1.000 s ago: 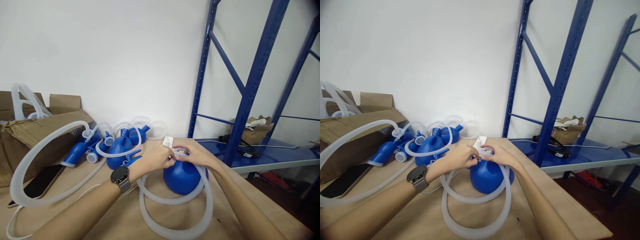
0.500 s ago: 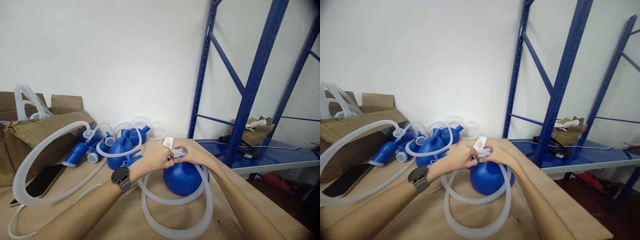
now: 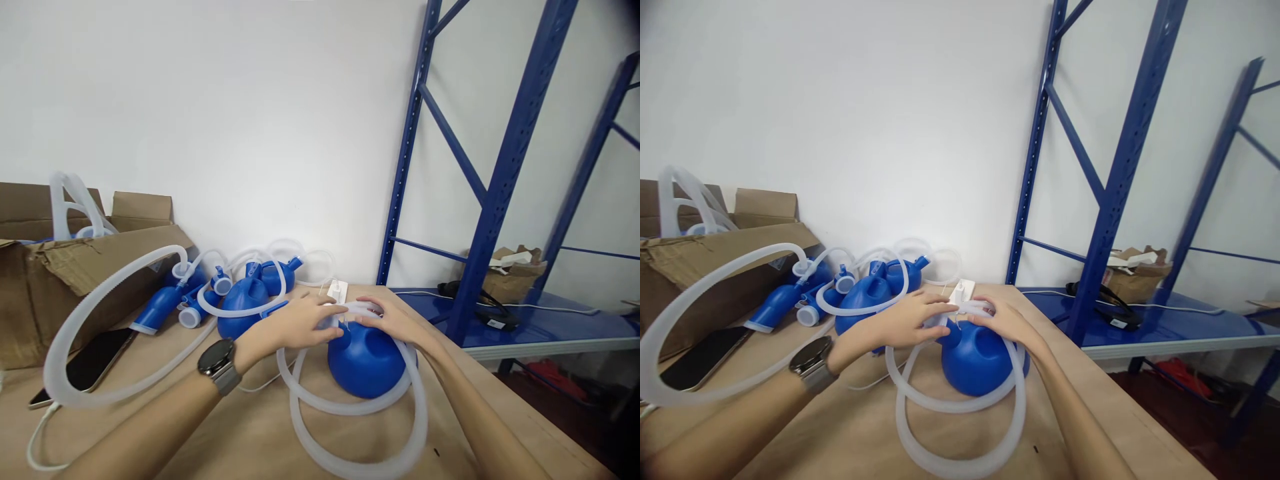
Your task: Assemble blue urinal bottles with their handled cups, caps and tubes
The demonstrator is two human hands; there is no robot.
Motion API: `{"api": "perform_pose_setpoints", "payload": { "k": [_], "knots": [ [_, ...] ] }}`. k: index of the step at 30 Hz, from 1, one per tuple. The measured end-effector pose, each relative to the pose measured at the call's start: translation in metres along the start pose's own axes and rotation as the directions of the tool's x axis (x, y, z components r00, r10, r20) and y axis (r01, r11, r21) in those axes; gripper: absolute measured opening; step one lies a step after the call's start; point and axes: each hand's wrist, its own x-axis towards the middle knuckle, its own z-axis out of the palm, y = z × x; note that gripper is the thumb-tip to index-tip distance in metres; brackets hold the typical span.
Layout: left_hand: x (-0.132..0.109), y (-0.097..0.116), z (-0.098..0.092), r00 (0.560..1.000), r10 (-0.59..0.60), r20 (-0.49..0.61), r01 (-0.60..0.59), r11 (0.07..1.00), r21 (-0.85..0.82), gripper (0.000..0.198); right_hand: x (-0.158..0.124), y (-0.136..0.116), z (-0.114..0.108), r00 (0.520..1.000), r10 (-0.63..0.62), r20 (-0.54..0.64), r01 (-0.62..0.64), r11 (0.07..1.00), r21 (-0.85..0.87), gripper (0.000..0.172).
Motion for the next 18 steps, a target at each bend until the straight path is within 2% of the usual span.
{"api": "perform_pose_setpoints", "payload": {
  "k": [3, 5, 6, 9, 13, 15, 18],
  "knots": [
    [-0.035, -0.009, -0.018, 0.994, -0.1, -0.036, 0.103, 0.992, 0.078, 0.047, -0.015, 0.003, -0.016, 0.992, -0.038, 0.123, 0.037, 0.999, 0.011, 0.084],
    [-0.063, -0.019, -0.022, 0.978, -0.208, -0.025, 0.21, 0.974, 0.084, 0.045, -0.025, 0.005, -0.025, 0.987, -0.078, 0.138, 0.085, 0.996, -0.039, 0.094],
    [-0.078, -0.025, -0.021, 0.968, -0.25, -0.017, 0.251, 0.964, 0.084, 0.044, -0.029, 0.006, -0.029, 0.99, -0.076, 0.118, 0.084, 0.994, -0.067, 0.093],
    [-0.121, -0.046, -0.006, 0.936, -0.351, -0.03, 0.353, 0.932, 0.08, 0.042, -0.041, 0.008, -0.038, 0.999, 0.003, 0.038, 0.0, 0.996, -0.089, 0.078],
    [-0.159, -0.069, 0.026, 0.875, -0.476, -0.094, 0.484, 0.869, 0.101, 0.041, -0.059, 0.015, -0.068, 0.992, 0.111, -0.063, -0.107, 0.992, 0.063, 0.075],
    [-0.166, -0.072, 0.035, 0.867, -0.487, -0.109, 0.497, 0.86, 0.116, 0.04, -0.069, 0.025, -0.095, 0.961, 0.192, -0.197, -0.159, 0.972, 0.173, 0.075],
    [-0.165, -0.069, 0.038, 0.861, -0.492, -0.129, 0.506, 0.854, 0.123, 0.041, -0.081, 0.048, -0.138, 0.845, 0.363, -0.391, -0.244, 0.915, 0.322, 0.078]
  ]
}}
